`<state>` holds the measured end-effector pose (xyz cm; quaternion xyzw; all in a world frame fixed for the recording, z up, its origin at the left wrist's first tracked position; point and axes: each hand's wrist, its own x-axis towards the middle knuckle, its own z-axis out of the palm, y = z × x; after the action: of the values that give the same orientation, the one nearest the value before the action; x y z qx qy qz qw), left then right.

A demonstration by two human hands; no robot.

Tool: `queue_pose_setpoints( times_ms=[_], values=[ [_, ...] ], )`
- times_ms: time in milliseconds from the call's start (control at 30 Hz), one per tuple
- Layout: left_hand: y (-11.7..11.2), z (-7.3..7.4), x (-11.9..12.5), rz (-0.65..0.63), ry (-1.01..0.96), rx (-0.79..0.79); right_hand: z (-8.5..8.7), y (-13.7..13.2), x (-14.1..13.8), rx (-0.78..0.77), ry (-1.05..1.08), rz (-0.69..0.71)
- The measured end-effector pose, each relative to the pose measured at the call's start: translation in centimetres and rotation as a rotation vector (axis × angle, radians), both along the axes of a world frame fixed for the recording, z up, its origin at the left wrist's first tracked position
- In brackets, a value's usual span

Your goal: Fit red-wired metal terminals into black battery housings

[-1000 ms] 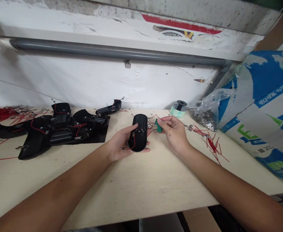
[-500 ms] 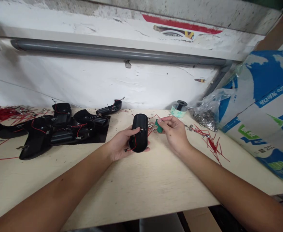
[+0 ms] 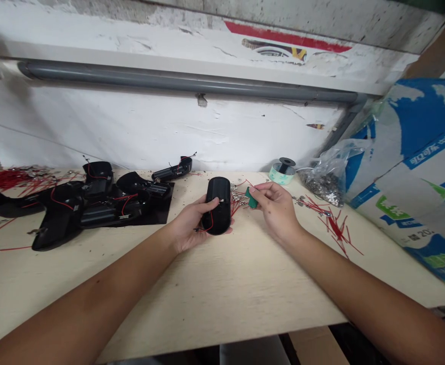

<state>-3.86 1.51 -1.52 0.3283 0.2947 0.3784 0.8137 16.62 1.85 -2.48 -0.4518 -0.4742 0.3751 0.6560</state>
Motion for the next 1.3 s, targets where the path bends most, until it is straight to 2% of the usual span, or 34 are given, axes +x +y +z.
queue_pose_setpoints(
  times_ms=[100, 233, 367, 567, 667, 733, 867, 967, 1100, 1200, 1300],
  values=[
    [0.0, 0.1, 0.0, 0.058, 0.025, 0.003, -0.1, 0.0, 0.0, 0.003, -0.013, -0.005],
    [0.0, 0.5, 0.0, 0.069, 0.047, 0.033, -0.2, 0.1, 0.2, 0.009, -0.011, -0.004],
    [0.0, 0.5, -0.1, 0.074, 0.033, -0.009, -0.3, 0.7, 0.7, 0.012, -0.07, 0.015],
    [0.0, 1.0, 0.0, 0.062, -0.004, -0.215, -0.3, 1.6, 2.4, -0.001, -0.388, 0.08],
    [-0.1, 1.3, 0.2, 0.061, 0.0, -0.225, -0.2, 1.6, 3.2, 0.061, -0.616, 0.061],
    [-0.1, 1.3, 0.3, 0.118, 0.066, -0.156, -0.2, 1.4, 3.4, 0.117, -0.832, 0.041],
    [0.2, 0.5, 0.3, 0.286, 0.247, 0.156, -0.4, 1.1, 3.2, 0.099, -1.153, 0.079],
    [0.9, -0.2, -0.1, 0.289, 0.33, 0.327, -0.7, 0.9, 2.9, 0.078, -1.277, 0.069],
    [1.3, -0.5, -0.4, 0.195, 0.546, 0.545, -0.8, 0.9, 2.7, 0.072, -1.289, 0.007],
    [1.2, -0.3, -0.5, 0.204, 0.74, 0.673, -0.6, 0.8, 2.7, 0.105, -1.272, 0.011],
    [1.3, -0.3, -0.7, 0.22, 0.75, 0.706, -0.3, 0.7, 2.7, 0.144, -1.162, -0.02]
  ],
)
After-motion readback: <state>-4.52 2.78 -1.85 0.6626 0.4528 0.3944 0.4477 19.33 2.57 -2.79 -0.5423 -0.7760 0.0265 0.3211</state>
